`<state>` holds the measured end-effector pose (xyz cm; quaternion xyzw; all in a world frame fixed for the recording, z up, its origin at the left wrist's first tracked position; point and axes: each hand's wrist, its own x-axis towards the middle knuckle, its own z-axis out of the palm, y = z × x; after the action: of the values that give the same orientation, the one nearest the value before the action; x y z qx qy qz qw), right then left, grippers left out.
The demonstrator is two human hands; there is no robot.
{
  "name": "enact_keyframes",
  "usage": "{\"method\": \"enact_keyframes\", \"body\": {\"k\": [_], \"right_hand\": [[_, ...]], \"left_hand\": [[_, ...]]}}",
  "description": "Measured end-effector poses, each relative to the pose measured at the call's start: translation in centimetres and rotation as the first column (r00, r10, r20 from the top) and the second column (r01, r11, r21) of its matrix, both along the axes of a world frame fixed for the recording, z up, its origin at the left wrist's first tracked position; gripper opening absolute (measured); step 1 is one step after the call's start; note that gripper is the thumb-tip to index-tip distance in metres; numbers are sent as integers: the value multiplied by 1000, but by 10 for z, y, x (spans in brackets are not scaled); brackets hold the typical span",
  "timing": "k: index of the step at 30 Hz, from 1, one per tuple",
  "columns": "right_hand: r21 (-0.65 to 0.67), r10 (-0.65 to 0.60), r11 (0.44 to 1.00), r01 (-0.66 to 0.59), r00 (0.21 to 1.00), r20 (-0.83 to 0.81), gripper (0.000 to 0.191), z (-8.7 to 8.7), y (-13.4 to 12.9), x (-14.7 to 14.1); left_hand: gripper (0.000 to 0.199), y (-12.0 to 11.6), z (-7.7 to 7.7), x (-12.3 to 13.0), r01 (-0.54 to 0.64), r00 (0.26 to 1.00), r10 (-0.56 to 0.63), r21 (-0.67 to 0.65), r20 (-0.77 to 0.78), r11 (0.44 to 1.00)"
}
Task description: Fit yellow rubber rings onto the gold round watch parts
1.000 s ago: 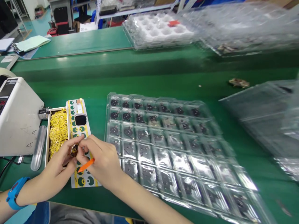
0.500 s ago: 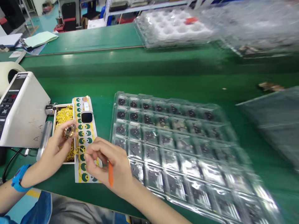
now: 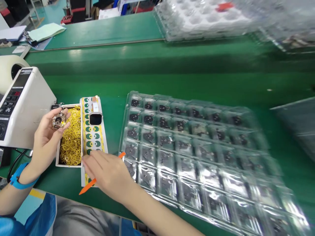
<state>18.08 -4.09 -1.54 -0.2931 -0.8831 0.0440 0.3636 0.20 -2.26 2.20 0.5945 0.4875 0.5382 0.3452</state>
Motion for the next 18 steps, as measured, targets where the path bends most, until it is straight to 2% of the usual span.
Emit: {"method": "enact_keyframes", "body": {"k": [3, 5, 9, 12, 15, 18], "right_hand": [[59, 105, 992, -110, 991, 88, 34, 6, -3, 0], [134, 94, 986, -103, 993, 77, 30, 14, -3, 6], [201, -117, 972, 121, 993, -30, 19, 22, 5, 38], [184, -324, 933, 311, 945, 47, 14, 15, 20, 76], [176, -473, 876, 450, 872, 126, 18, 6, 29, 125], [135, -602, 798, 588, 788, 128, 17, 7, 19, 186]], "left_hand": [[32, -1, 3, 0, -33, 999, 33, -2, -31, 999], [29, -2, 6, 0, -48, 998, 47, -24, -33, 999], [29, 0, 8, -3, -116, 992, 117, 22, -42, 993], [30, 3, 10, -4, -143, 988, 146, 61, -45, 988], [29, -1, 16, -5, -133, 990, 134, 19, -41, 991], [27, -11, 22, -5, -169, 982, 170, 24, -77, 985]]}}
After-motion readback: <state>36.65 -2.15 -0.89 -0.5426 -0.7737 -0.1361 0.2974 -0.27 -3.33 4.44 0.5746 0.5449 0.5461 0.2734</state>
